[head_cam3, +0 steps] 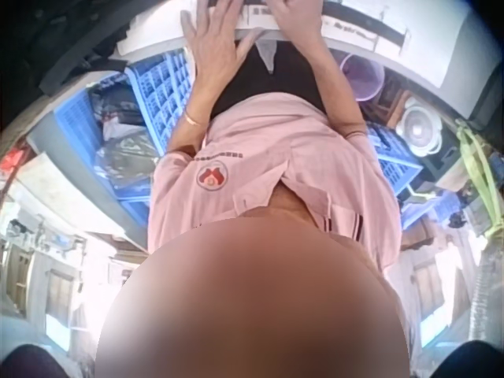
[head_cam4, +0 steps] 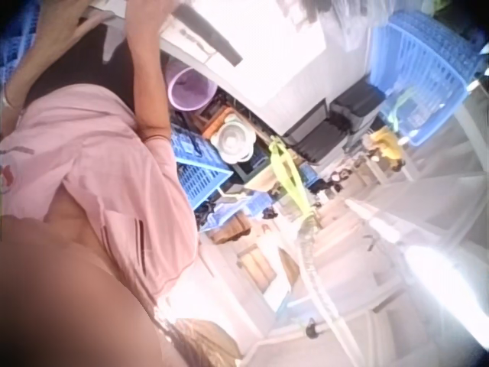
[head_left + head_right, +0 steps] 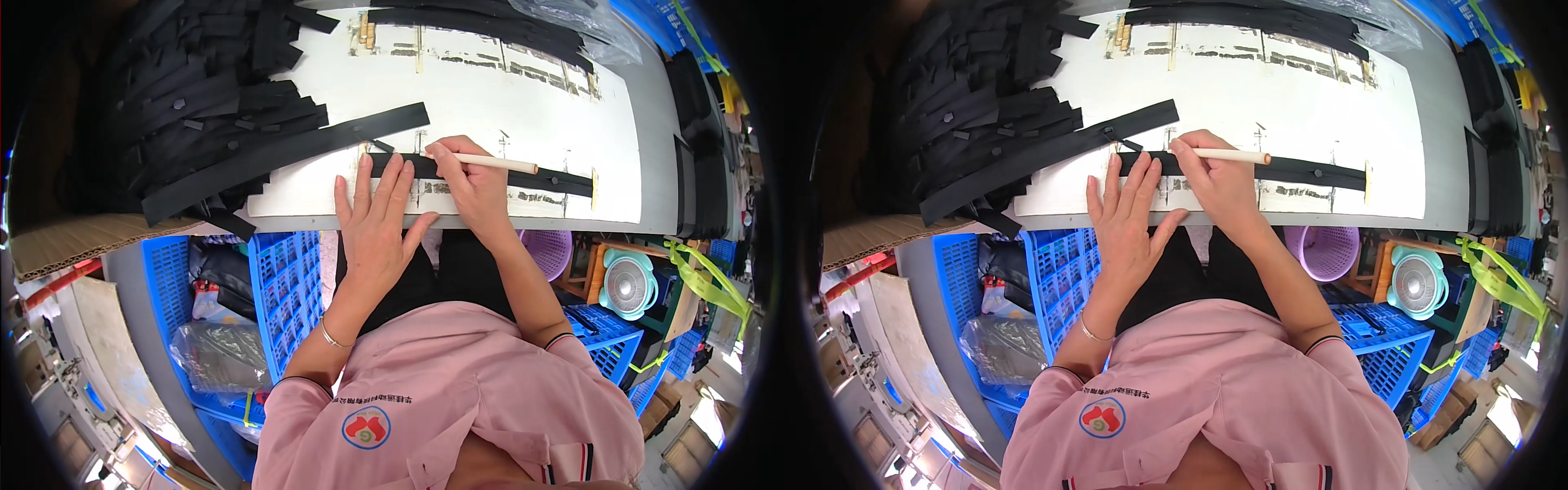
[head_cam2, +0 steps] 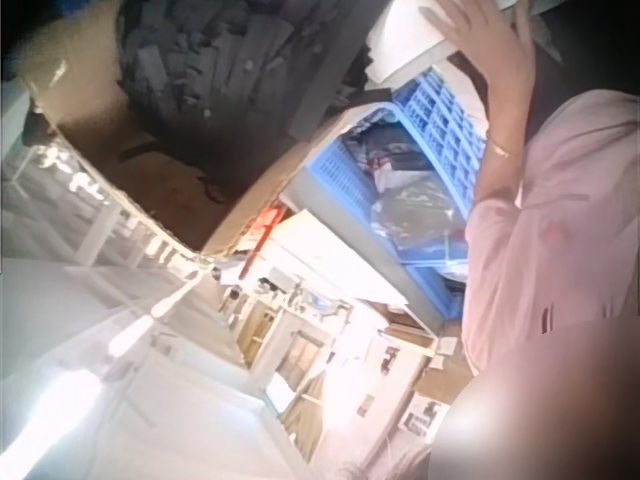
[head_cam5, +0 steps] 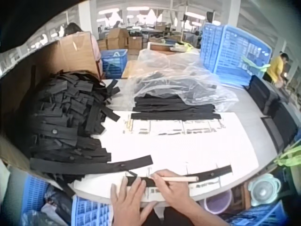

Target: Marking and preparing zipper components on a template at a manufacturing station.

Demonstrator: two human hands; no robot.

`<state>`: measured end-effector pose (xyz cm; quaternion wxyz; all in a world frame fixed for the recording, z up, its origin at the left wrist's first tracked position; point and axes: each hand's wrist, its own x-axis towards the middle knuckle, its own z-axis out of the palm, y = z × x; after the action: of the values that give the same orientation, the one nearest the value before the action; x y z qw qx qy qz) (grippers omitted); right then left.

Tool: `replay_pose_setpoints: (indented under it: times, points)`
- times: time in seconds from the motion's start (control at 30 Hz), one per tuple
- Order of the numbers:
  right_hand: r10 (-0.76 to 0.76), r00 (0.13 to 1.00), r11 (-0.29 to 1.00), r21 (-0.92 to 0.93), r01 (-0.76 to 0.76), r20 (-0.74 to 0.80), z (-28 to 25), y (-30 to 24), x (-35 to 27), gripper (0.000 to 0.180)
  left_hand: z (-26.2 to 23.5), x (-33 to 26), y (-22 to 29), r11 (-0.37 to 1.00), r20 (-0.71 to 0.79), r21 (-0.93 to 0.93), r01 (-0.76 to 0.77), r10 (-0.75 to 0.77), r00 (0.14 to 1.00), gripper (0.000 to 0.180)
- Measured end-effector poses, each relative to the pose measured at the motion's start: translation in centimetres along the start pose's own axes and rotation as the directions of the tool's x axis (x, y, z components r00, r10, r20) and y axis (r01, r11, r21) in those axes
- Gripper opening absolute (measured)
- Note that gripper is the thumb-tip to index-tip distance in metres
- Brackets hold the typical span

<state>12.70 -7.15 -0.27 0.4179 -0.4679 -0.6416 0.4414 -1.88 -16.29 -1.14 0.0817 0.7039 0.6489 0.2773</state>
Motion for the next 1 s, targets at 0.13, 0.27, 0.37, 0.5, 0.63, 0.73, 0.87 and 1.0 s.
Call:
replay_pose_setpoints:
  times: [0.13, 0.27, 0.37, 0.5, 0.63, 0.73, 0.87, 1.0]
  points:
    - [-0.031, 1.000, 0.999, 0.012, 0.031, 0.004, 0.6, 0.0, 0.1, 0.015, -0.1, 0.0, -0.1, 1.000, 0.012, 0.017, -0.004, 0.004, 1.000, 0.070]
    - [-0.057, 0.998, 0.996, -0.074, 0.058, 0.020, 0.4, -0.1, 0.1, 0.015, -0.1, 0.0, -0.1, 1.000, 0.009, 0.016, -0.009, 0.009, 1.000, 0.070]
    - [-0.036, 0.999, 0.994, -0.106, 0.038, 0.020, 0.4, 0.1, 0.1, 0.017, 0.1, 0.0, -0.2, 1.000, 0.007, 0.017, -0.015, 0.015, 1.000, 0.070]
    - [-0.035, 0.998, 0.999, -0.026, 0.037, 0.054, -0.2, -0.6, 0.0, 0.019, 0.1, 0.0, -0.2, 1.000, -0.009, 0.016, -0.008, 0.008, 1.000, 0.070]
    - [-0.100, 0.992, 0.992, -0.075, 0.105, 0.073, -0.3, 0.0, 0.0, 0.020, 0.2, 0.1, -0.1, 1.000, -0.012, 0.010, -0.004, 0.004, 1.000, 0.069]
    - [-0.056, 0.990, 0.989, -0.132, 0.073, 0.130, -0.5, 0.0, -0.1, 0.020, 0.2, 0.1, 0.0, 1.000, -0.015, 0.006, -0.004, 0.005, 1.000, 0.068]
    - [-0.057, 0.986, 0.995, -0.072, 0.069, 0.158, -0.9, 0.3, -0.1, 0.020, 0.2, 0.2, 0.2, 1.000, 0.008, 0.001, -0.003, 0.003, 1.000, 0.068]
    - [-0.002, 0.999, 1.000, 0.022, 0.001, 0.043, -3.0, -0.9, -0.9, 0.023, 0.4, 0.0, -0.1, 1.000, 0.011, 0.019, 0.007, -0.007, 1.000, 0.069]
